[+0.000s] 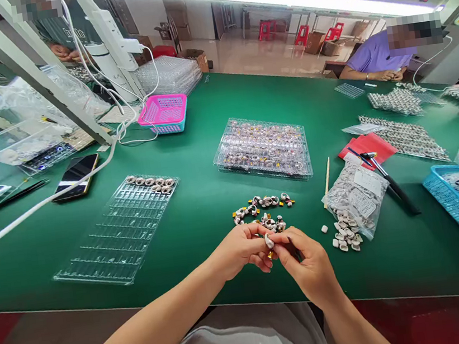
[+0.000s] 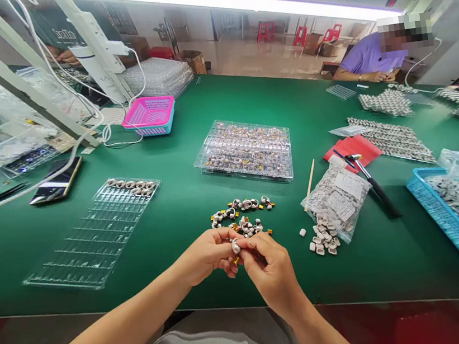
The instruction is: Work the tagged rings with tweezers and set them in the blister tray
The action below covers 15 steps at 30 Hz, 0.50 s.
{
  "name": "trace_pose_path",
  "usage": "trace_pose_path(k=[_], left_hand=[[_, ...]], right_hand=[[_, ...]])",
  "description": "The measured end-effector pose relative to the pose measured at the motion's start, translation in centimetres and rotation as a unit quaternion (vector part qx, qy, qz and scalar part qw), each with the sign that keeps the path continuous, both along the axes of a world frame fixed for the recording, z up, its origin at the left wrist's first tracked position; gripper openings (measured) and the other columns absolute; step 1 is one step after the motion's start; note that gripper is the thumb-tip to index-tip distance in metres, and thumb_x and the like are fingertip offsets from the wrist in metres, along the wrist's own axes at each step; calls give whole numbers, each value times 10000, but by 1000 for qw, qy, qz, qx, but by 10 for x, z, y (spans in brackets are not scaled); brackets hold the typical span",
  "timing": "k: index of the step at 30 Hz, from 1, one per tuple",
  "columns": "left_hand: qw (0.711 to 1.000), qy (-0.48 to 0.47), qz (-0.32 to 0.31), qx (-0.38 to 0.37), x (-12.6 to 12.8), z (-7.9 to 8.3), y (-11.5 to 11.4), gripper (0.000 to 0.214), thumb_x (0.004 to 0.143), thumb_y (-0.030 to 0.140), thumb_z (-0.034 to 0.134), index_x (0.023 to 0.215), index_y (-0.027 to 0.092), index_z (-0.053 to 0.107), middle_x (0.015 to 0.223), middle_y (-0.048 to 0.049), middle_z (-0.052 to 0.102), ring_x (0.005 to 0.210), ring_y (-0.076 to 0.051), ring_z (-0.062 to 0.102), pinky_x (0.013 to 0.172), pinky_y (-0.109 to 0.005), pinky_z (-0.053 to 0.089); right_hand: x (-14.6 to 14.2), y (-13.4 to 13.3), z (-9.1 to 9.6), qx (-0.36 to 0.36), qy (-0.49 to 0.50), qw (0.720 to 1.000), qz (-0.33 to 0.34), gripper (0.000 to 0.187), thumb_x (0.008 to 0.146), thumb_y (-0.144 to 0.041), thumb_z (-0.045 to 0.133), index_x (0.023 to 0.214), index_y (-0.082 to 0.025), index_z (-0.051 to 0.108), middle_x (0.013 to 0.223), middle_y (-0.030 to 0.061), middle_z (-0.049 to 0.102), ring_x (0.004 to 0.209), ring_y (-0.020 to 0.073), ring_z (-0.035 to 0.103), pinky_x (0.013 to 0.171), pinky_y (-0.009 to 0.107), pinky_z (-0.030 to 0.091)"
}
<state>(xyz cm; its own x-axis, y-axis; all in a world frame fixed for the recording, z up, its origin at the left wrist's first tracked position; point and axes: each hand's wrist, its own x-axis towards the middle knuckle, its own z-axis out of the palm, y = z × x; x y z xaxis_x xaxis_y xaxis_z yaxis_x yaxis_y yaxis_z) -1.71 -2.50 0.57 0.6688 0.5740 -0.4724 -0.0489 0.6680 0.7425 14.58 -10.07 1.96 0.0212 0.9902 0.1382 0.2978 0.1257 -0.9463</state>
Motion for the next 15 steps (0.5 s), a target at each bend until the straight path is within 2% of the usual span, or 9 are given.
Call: trace_pose_path(k=[5,10,15], left_hand=[[999,1,-49,-20,-4,0,3,253,639,249,802,791,125,643,590,-19,690,485,-127,654,480,-227,568],[995,13,-98,-33,-4,2,3,201,629,197,747,798,131,662,563,-18,693,464,-127,653,426,-180,507],[990,30,-133,-45,-4,2,2,211,559,190,720,749,140,643,527,-25,680,447,-141,646,401,-179,494]], right_hand=[[4,-1,2,9,-23,999,32,175,902,-214,588,1004,-234,728,835,43,684,712,161,602,622,268,475],[10,-1,5,-38,-57,995,77,147,867,-186,585,954,-228,697,815,23,648,703,148,571,598,247,444],[11,2,9,-94,-58,987,116,141,777,-107,582,841,-211,654,740,-22,599,581,94,463,531,214,360]])
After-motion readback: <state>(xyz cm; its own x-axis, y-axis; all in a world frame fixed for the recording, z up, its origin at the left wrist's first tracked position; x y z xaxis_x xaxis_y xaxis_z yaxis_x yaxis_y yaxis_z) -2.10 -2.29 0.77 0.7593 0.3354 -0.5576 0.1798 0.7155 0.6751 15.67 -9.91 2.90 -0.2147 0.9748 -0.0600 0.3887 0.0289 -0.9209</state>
